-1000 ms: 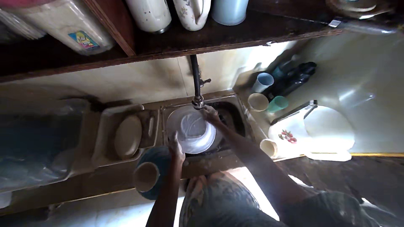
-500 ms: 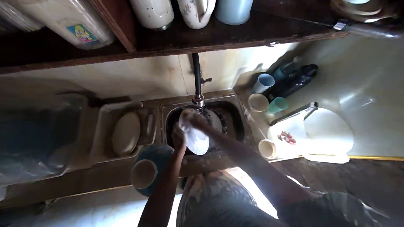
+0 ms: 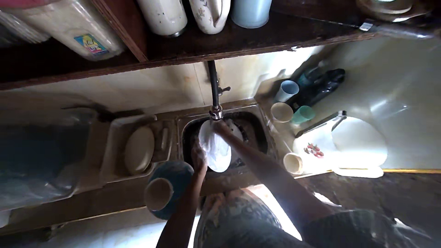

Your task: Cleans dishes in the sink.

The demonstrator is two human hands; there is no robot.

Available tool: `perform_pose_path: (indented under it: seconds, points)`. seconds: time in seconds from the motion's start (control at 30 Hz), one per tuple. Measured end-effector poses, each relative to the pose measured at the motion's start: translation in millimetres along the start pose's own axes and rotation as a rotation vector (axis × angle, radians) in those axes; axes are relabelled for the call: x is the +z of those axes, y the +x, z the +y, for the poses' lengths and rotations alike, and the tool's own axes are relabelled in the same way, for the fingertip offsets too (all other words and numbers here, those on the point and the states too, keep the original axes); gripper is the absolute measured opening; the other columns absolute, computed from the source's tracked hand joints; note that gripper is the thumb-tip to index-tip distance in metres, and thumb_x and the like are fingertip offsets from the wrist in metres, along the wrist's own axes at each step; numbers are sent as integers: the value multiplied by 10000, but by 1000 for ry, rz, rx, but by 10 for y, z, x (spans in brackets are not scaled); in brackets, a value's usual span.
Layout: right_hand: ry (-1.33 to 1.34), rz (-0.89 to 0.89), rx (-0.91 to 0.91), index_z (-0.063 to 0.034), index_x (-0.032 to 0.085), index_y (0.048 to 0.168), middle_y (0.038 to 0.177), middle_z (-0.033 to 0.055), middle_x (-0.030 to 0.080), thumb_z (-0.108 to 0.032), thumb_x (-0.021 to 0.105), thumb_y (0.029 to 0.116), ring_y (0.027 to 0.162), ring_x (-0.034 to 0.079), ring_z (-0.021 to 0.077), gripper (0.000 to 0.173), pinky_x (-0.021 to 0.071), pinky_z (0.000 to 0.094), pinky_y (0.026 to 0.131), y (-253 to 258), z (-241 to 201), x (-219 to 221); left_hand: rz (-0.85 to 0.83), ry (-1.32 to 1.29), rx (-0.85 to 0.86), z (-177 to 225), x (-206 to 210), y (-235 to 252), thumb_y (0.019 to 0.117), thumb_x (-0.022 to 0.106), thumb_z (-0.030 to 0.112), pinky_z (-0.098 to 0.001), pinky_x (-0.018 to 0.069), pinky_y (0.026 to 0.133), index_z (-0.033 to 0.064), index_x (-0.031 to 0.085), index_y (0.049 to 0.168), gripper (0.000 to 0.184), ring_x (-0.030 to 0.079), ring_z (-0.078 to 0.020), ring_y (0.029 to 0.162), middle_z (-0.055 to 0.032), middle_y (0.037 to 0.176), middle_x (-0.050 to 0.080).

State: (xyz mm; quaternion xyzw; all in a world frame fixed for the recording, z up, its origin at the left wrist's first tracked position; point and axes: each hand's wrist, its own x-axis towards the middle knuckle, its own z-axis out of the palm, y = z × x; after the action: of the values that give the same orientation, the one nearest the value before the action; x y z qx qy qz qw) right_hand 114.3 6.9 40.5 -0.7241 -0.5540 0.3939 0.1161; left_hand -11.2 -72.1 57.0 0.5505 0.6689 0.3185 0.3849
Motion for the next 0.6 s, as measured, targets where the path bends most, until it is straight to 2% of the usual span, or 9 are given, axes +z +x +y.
perform_pose_path:
  seconds: [0.07, 0.13, 0.17, 0.27, 0.33, 0.4, 0.5, 0.57, 0.6]
  points:
    - [164, 139, -131, 5, 602, 1368, 1399, 248, 591, -234, 638, 1002, 1313, 552, 413, 439, 430, 622, 1081, -353, -160, 247, 30, -152, -95, -54, 29, 143, 1103, 332, 80, -450, 374, 1142, -116, 445, 1444, 409, 495, -359, 1342, -318, 1430, 505]
    - [269, 88, -336, -78, 552, 1480, 1623, 174, 388, -215, 627, 1008, 1534, 275, 393, 497, 198, 666, 1213, -533, -178, 452, 84, -259, -184, -148, 34, 283, 1103, 381, 110, -454, 419, 1097, -98, 467, 1418, 387, 527, -337, 1279, -295, 1387, 531]
    - [259, 71, -347, -102, 543, 1493, 1631, 159, 382, -222, 611, 1021, 1542, 270, 377, 492, 207, 642, 1224, -481, -116, 446, 87, -229, -204, -137, 19, 282, 1111, 367, 133, -468, 410, 1105, -99, 469, 1421, 399, 523, -349, 1293, -301, 1392, 531]
    - [118, 80, -123, 20, 571, 1401, 1440, 271, 555, -203, 536, 1062, 1361, 515, 427, 407, 409, 576, 1124, -64, 118, 104, 59, -141, -171, -21, 29, 98, 1134, 287, 219, -472, 413, 1104, -111, 490, 1404, 472, 533, -352, 1293, -311, 1376, 546]
    - [174, 118, 1, 49, 531, 1423, 1459, 292, 522, -252, 558, 1051, 1362, 505, 434, 479, 413, 578, 1122, 104, 183, 0, 48, -185, -151, -2, 77, 20, 1132, 293, 197, -460, 398, 1118, -118, 487, 1408, 462, 523, -343, 1304, -312, 1390, 536]
    - [252, 221, -36, 2, 557, 1411, 1417, 254, 575, -293, 591, 1033, 1308, 563, 408, 480, 451, 589, 1080, -48, 67, 141, 51, -222, -163, -21, 110, 116, 1122, 327, 163, -466, 416, 1098, -109, 498, 1397, 423, 534, -343, 1282, -308, 1372, 546]
    - [158, 186, -469, -142, 596, 1453, 1593, 150, 444, -225, 619, 997, 1512, 339, 360, 465, 228, 622, 1229, -627, -18, 536, 106, -309, -251, -107, -5, 288, 1132, 316, 208, -441, 481, 994, -82, 485, 1399, 430, 581, -302, 1143, -277, 1299, 570]
    - [97, 111, -479, -246, 553, 1499, 1639, 104, 388, -300, 580, 1027, 1555, 263, 334, 475, 146, 640, 1250, -740, 148, 618, 143, -440, -289, -181, -151, 322, 1141, 252, 267, -449, 494, 986, -63, 412, 1456, 483, 571, -297, 1156, -272, 1343, 534]
    - [143, 96, -403, -214, 540, 1509, 1626, 123, 407, -296, 558, 1043, 1543, 297, 330, 474, 167, 607, 1258, -665, 270, 577, 135, -491, -288, -197, -193, 304, 1142, 241, 274, -464, 466, 1050, -50, 376, 1498, 501, 544, -309, 1252, -273, 1428, 495]
